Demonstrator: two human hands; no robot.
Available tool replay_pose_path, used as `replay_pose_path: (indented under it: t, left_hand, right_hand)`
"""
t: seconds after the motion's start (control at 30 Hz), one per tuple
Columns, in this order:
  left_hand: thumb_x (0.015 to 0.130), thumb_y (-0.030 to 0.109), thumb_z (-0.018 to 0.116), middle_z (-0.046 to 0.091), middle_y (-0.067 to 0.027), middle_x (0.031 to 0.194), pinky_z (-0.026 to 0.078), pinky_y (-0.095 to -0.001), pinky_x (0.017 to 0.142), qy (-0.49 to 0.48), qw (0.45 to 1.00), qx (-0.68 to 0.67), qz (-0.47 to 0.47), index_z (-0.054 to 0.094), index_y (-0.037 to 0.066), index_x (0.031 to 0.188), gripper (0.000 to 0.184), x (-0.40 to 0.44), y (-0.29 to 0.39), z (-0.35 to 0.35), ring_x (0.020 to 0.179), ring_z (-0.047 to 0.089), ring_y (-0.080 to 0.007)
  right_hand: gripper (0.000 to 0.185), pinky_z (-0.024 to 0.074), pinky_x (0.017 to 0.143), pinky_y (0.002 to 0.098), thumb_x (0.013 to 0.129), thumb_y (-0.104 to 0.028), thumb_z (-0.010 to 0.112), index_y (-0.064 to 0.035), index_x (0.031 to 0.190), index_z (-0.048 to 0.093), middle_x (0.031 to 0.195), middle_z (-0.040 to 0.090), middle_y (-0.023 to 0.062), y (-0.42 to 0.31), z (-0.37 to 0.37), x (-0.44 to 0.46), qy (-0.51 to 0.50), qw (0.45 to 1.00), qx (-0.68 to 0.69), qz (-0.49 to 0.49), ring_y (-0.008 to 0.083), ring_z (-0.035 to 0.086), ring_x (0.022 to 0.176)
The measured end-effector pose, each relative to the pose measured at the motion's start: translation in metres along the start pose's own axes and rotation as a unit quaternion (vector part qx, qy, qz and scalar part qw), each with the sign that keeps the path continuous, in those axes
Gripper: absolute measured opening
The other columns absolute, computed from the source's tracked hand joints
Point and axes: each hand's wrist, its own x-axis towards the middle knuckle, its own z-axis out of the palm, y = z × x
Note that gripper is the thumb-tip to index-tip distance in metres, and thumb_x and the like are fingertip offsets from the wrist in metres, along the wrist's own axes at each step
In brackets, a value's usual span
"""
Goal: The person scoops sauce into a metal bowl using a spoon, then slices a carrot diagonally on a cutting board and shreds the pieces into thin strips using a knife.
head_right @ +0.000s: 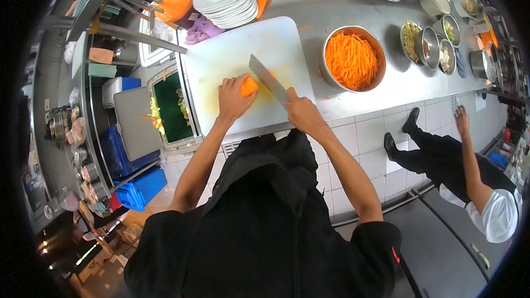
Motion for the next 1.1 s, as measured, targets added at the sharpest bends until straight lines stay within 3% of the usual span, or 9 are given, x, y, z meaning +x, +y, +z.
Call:
replay_pose_path:
  t: [0.03,0.1,0.2,0.33,0.4,0.73,0.97,1.03,1.1]
  left_hand:
    - [0.073,0.026,0.081,0.065,-0.0086,0.098,0.047,-0.0391,0.081,0.006,1.0,0.003,-0.002,0.063,0.01,0.117,0.05,0.001,-0.001,-0.009,0.098,0.058,-0.0275]
    - [0.073,0.02,0.082,0.067,-0.0094,0.105,0.049,-0.0377,0.084,0.117,0.966,-0.223,-0.062,0.064,0.009,0.117,0.049,-0.003,0.0,-0.03,0.098,0.06,-0.0264]
    - [0.071,0.014,0.083,0.068,-0.0111,0.112,0.05,-0.0364,0.09,0.127,0.915,-0.351,-0.155,0.064,0.007,0.119,0.052,-0.023,-0.013,-0.048,0.101,0.063,-0.0276]
    - [0.073,0.016,0.083,0.068,-0.0136,0.113,0.052,-0.037,0.091,0.11,0.97,-0.175,-0.13,0.064,0.006,0.119,0.051,-0.059,-0.052,-0.021,0.104,0.064,-0.0295]
    - [0.072,0.016,0.083,0.068,-0.0132,0.113,0.052,-0.0375,0.092,0.11,0.971,-0.172,-0.127,0.065,0.006,0.118,0.05,-0.061,-0.06,-0.016,0.105,0.064,-0.0301]
    - [0.072,0.01,0.081,0.068,-0.0113,0.113,0.052,-0.0378,0.092,0.125,0.969,-0.183,-0.109,0.065,0.007,0.117,0.048,-0.065,-0.061,-0.013,0.106,0.063,-0.0298]
    - [0.072,0.012,0.081,0.068,-0.0115,0.111,0.051,-0.0393,0.092,0.144,0.969,-0.17,-0.108,0.065,0.007,0.117,0.047,-0.041,-0.068,-0.013,0.105,0.063,-0.0301]
    - [0.073,0.014,0.081,0.066,-0.0116,0.118,0.049,-0.0419,0.095,0.203,0.976,-0.075,-0.037,0.066,0.008,0.118,0.048,-0.02,-0.062,-0.022,0.11,0.061,-0.0305]
    - [0.076,0.022,0.08,0.059,-0.0114,0.13,0.046,-0.0426,0.1,0.157,0.971,-0.178,0.03,0.064,0.01,0.121,0.049,-0.001,-0.045,0.001,0.117,0.056,-0.0314]
  right_hand:
    - [0.028,0.0437,0.064,0.0608,0.094,-0.012,0.053,0.002,0.112,0.038,0.067,0.058,0.0327,0.002,0.001,-0.001,0.021,1.0,-0.015,0.004,0.0535,0.057,0.068]
    - [0.029,0.0412,0.064,0.0619,0.095,-0.013,0.054,0.0019,0.115,0.039,0.068,0.057,0.034,-0.001,-0.003,-0.006,0.042,0.999,-0.032,0.004,0.0546,0.056,0.068]
    - [0.026,0.0415,0.064,0.0617,0.095,-0.012,0.053,0.0019,0.111,0.039,0.066,0.057,0.0336,-0.018,-0.013,-0.019,0.06,0.997,-0.018,0.04,0.0541,0.056,0.068]
    - [0.022,0.0432,0.057,0.0592,0.096,-0.011,0.051,0.0016,0.109,0.038,0.064,0.057,0.032,-0.037,-0.002,-0.034,0.073,0.996,-0.024,0.055,0.0522,0.058,0.065]
    - [0.021,0.0431,0.051,0.0572,0.097,-0.011,0.05,0.0004,0.11,0.038,0.063,0.057,0.0302,-0.041,0.011,-0.037,0.069,0.995,-0.04,0.051,0.0506,0.058,0.061]
    - [0.019,0.0446,0.057,0.0583,0.098,-0.01,0.049,0.0002,0.11,0.039,0.065,0.06,0.0277,-0.045,0.057,-0.016,0.081,0.993,-0.079,0.015,0.0496,0.059,0.064]
    - [0.023,0.0422,0.059,0.0583,0.099,-0.014,0.048,0.0029,0.113,0.04,0.069,0.059,0.0311,-0.052,0.009,-0.03,0.058,0.997,-0.041,0.018,0.0531,0.058,0.068]
    - [0.026,0.0399,0.058,0.058,0.098,-0.015,0.049,0.0035,0.113,0.039,0.069,0.058,0.0324,-0.045,-0.002,-0.038,0.136,0.989,-0.056,0.024,0.0542,0.057,0.069]
    - [0.025,0.0391,0.057,0.0576,0.098,-0.014,0.051,0.0024,0.114,0.039,0.067,0.057,0.0325,-0.043,-0.011,-0.038,0.164,0.985,-0.031,0.054,0.0542,0.057,0.068]
